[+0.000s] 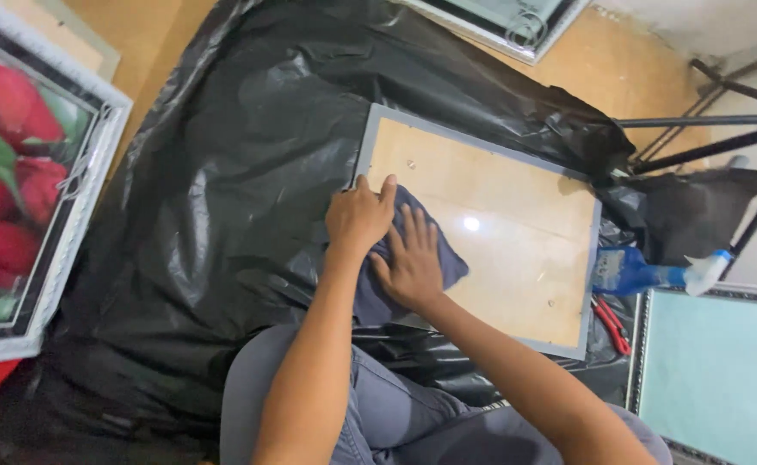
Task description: Cleaning the glass of various art frames using a spray cleaner and a cloth.
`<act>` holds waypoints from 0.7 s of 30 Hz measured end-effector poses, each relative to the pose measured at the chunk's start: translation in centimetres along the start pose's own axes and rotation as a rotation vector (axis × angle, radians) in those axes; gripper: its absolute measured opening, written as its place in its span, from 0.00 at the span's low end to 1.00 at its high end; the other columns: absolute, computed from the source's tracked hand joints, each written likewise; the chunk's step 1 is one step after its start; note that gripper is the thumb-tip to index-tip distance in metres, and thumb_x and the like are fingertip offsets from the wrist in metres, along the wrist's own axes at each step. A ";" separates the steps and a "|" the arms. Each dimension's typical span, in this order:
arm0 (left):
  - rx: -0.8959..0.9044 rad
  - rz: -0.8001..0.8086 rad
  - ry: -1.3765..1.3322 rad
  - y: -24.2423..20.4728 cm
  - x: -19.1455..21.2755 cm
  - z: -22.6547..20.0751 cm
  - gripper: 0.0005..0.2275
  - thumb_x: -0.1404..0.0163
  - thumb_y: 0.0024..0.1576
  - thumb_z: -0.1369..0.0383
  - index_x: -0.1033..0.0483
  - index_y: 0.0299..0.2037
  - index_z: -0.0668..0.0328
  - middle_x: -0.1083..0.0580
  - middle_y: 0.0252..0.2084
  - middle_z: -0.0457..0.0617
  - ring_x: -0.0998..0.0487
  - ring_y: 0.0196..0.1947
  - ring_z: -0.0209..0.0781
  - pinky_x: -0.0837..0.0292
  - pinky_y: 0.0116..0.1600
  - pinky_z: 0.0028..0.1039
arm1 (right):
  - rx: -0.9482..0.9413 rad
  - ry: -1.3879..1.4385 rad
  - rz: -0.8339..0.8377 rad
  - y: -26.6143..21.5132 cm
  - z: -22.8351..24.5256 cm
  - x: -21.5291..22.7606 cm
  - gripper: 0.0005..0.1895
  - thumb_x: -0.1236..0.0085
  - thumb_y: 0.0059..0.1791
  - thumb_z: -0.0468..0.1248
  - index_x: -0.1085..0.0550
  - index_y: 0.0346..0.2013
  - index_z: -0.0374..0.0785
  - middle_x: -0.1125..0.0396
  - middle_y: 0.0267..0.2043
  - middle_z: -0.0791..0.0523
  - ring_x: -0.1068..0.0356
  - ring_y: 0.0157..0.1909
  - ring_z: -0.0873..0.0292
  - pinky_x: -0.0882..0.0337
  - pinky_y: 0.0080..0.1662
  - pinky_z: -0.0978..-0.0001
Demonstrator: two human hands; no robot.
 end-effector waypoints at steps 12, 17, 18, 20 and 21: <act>0.038 -0.010 0.124 -1.5 1.5 -1.3 0.38 0.68 0.65 0.42 0.32 0.64 0.79 0.26 0.50 0.82 0.24 0.56 0.75 0.28 0.57 0.57 | -0.312 0.025 -0.289 5.0 -15.7 2.3 0.32 0.47 0.54 0.56 0.35 0.70 0.48 0.46 0.74 0.45 0.47 0.75 0.40 0.47 0.68 0.36; 0.041 -0.020 0.158 -1.2 1.4 -1.5 0.37 0.67 0.65 0.41 0.30 0.63 0.76 0.24 0.48 0.80 0.23 0.54 0.75 0.29 0.56 0.57 | -0.508 0.024 -0.279 1.9 -26.5 3.0 0.32 0.49 0.56 0.56 0.36 0.71 0.47 0.46 0.75 0.44 0.46 0.74 0.39 0.48 0.68 0.35; 0.044 -0.030 0.176 -1.1 1.3 -1.3 0.37 0.67 0.64 0.41 0.30 0.62 0.75 0.24 0.47 0.79 0.23 0.53 0.75 0.29 0.55 0.57 | -0.569 0.009 -0.260 1.3 -28.8 2.8 0.33 0.52 0.56 0.57 0.38 0.73 0.48 0.47 0.76 0.44 0.46 0.74 0.40 0.50 0.69 0.34; 0.040 -0.036 0.189 -1.1 1.3 -1.4 0.38 0.67 0.64 0.41 0.29 0.62 0.76 0.24 0.47 0.79 0.23 0.53 0.75 0.29 0.55 0.58 | -0.576 0.030 -0.233 0.5 -31.3 2.7 0.34 0.54 0.57 0.59 0.39 0.74 0.49 0.49 0.76 0.45 0.48 0.76 0.41 0.52 0.70 0.35; 0.036 -0.043 0.196 -1.1 1.3 -1.5 0.38 0.67 0.64 0.40 0.29 0.62 0.77 0.24 0.47 0.80 0.23 0.52 0.76 0.29 0.56 0.58 | -0.579 0.044 -0.206 0.1 -32.6 2.7 0.35 0.57 0.57 0.61 0.41 0.74 0.49 0.50 0.77 0.46 0.51 0.77 0.42 0.55 0.71 0.35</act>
Point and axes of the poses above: each hand's wrist, its own y-axis towards the middle knuckle, its own x-axis out of the back of the hand, z = x × y, the point moved 6 cm from there along y, towards the middle knuckle
